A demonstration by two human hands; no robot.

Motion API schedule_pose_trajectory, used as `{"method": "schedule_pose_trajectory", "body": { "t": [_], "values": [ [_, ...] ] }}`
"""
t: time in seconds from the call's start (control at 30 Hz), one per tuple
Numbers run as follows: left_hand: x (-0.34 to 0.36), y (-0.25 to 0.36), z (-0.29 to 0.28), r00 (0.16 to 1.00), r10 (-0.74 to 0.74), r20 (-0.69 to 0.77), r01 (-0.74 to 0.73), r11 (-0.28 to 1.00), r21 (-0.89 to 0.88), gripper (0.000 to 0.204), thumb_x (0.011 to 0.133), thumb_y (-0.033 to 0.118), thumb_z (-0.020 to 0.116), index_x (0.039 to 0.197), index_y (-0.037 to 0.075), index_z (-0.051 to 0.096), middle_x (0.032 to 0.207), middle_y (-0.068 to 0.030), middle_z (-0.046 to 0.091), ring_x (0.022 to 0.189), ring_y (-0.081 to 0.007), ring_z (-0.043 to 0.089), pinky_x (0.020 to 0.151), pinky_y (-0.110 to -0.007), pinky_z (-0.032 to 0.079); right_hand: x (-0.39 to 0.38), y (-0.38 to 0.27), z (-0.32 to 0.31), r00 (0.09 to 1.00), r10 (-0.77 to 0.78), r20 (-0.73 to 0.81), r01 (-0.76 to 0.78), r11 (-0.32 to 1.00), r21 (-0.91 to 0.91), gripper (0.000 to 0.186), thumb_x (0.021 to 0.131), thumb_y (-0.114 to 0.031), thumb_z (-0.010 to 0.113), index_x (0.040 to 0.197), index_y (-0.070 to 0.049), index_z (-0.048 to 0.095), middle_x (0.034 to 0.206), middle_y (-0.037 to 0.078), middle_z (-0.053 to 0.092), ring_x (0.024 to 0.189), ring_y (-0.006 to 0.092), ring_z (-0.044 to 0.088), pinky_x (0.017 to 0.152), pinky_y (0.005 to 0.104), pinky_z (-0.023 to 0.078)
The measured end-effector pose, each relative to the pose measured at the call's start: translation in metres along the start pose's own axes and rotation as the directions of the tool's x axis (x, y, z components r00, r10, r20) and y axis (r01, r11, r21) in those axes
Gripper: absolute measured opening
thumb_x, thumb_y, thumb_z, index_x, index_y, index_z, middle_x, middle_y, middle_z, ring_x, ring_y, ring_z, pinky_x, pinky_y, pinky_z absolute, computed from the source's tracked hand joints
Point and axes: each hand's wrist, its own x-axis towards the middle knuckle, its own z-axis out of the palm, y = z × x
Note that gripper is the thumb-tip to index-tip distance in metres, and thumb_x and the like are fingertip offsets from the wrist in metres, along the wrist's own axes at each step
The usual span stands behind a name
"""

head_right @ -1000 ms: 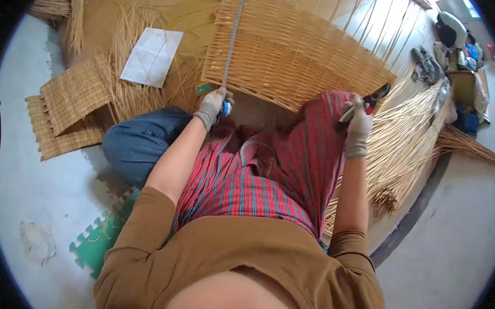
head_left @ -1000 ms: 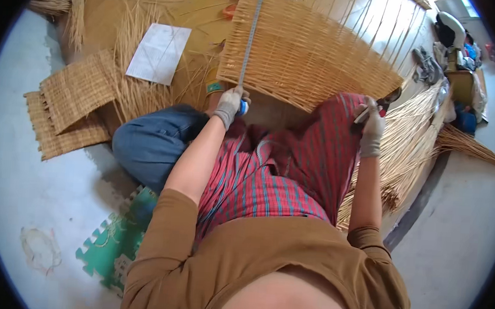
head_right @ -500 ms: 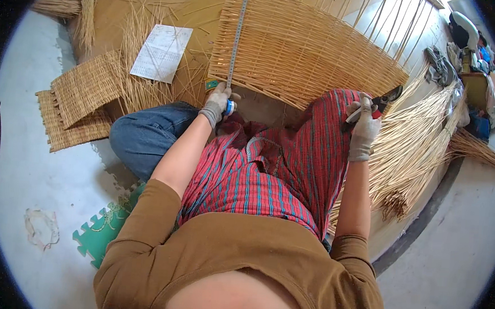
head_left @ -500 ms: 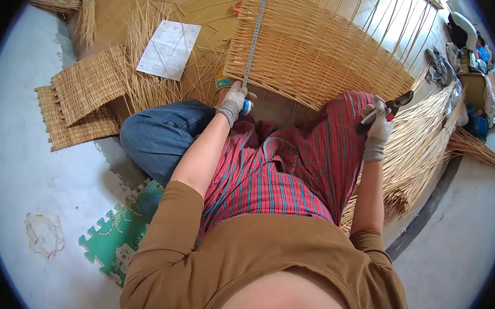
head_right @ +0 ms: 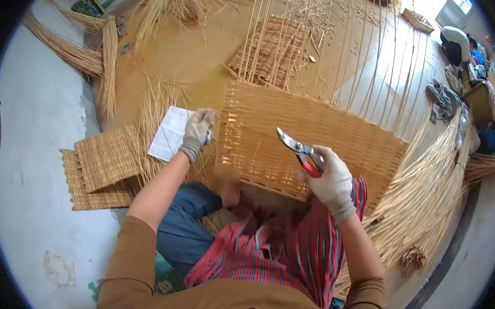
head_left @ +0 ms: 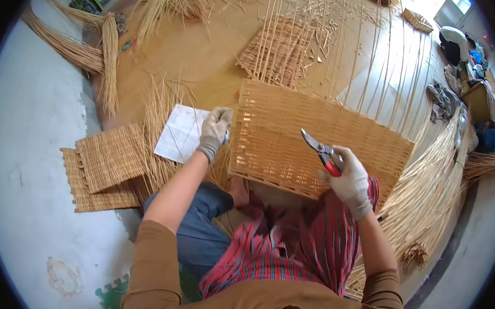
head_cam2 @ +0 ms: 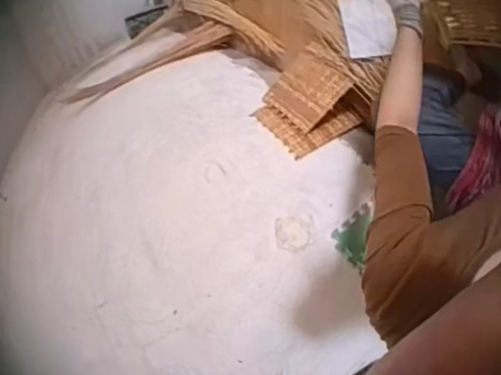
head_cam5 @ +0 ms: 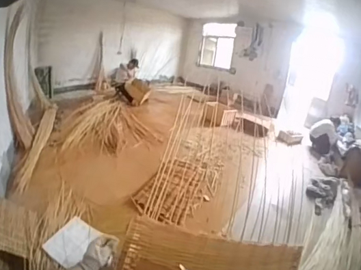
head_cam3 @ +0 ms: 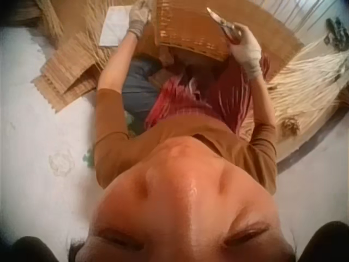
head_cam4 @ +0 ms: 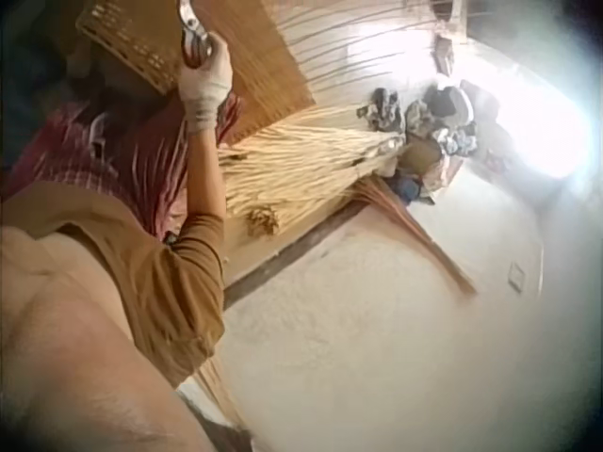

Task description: Weaving a large wicker basket, trimming excess strands with clippers, and measuring dimensions with a tape measure.

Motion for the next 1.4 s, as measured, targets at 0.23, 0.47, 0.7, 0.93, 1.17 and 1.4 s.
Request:
{"method": "schedule_pose_trajectory", "body": {
  "t": [0.23, 0.47, 0.7, 0.93, 1.17, 1.4],
  "values": [
    [0.109, 0.048, 0.037, 0.911, 0.188, 0.367, -0.343, 0.841, 0.419, 0.091, 0.080, 0.041, 0.084, 0.153, 0.017, 0.036, 0.116, -0.0096, 0.065, 0.089, -0.0146, 0.060, 0.081, -0.031, 0.052, 0.128, -0.035, 0.020, 0.985, -0.160, -0.059, 0.145, 0.968, -0.203, 0.071, 0.064, -0.039, 0.090, 0.122, -0.011, 0.061, 0.105, 0.013, 0.067, 0.101, 0.0326, 0.064, 0.088, 0.0424, 0.050],
    [0.107, 0.034, 0.038, 0.843, -0.102, 0.528, 0.095, 0.995, 0.041, 0.086, 0.082, 0.032, 0.083, 0.153, 0.013, 0.039, 0.139, -0.0060, 0.055, 0.120, -0.0151, 0.054, 0.105, -0.029, 0.042, 0.193, -0.080, 0.031, 0.966, -0.232, 0.110, 0.257, 0.859, -0.444, 0.069, 0.070, -0.041, 0.086, 0.128, -0.014, 0.060, 0.111, 0.011, 0.065, 0.111, 0.0304, 0.059, 0.095, 0.0424, 0.047],
    [0.105, 0.023, 0.036, 0.844, 0.013, 0.537, -0.028, 0.999, 0.020, 0.097, 0.081, 0.044, 0.082, 0.156, 0.009, 0.032, 0.142, -0.0089, 0.053, 0.122, -0.0154, 0.052, 0.106, -0.031, 0.040, 0.220, -0.104, 0.062, 0.954, -0.115, 0.276, 0.256, 0.790, -0.557, 0.064, 0.071, -0.052, 0.082, 0.121, -0.017, 0.065, 0.106, 0.011, 0.067, 0.103, 0.0287, 0.065, 0.087, 0.0404, 0.051],
    [0.103, 0.023, 0.041, 0.838, 0.073, 0.540, -0.093, 0.996, 0.009, 0.100, 0.080, 0.056, 0.079, 0.155, 0.009, 0.033, 0.137, -0.0097, 0.055, 0.116, -0.0154, 0.055, 0.102, -0.030, 0.043, 0.236, -0.119, 0.066, 0.920, 0.072, 0.386, 0.187, 0.782, -0.594, 0.063, 0.073, -0.049, 0.080, 0.123, -0.015, 0.065, 0.108, 0.012, 0.071, 0.101, 0.0298, 0.068, 0.084, 0.0420, 0.054],
    [0.102, 0.055, 0.034, 0.813, -0.020, 0.581, -0.062, 0.991, 0.120, 0.085, 0.082, 0.044, 0.081, 0.151, 0.012, 0.042, 0.125, -0.0079, 0.060, 0.104, -0.0129, 0.057, 0.095, -0.028, 0.047, 0.243, -0.095, -0.015, 0.909, -0.049, 0.414, 0.266, 0.832, -0.486, 0.051, 0.074, -0.044, 0.077, 0.117, -0.018, 0.069, 0.100, 0.004, 0.075, 0.095, 0.0207, 0.070, 0.081, 0.0370, 0.055],
    [0.107, 0.099, 0.064, 0.833, 0.001, 0.553, -0.442, 0.601, 0.666, 0.069, 0.082, 0.034, 0.078, 0.143, 0.023, 0.049, 0.119, -0.0101, 0.063, 0.098, -0.0217, 0.064, 0.089, -0.035, 0.053, 0.246, -0.034, -0.096, 0.756, 0.387, 0.529, 0.134, 0.699, -0.703, 0.073, 0.065, -0.042, 0.078, 0.131, -0.015, 0.066, 0.112, 0.010, 0.073, 0.101, 0.0267, 0.068, 0.095, 0.0393, 0.051]
  ]
}}
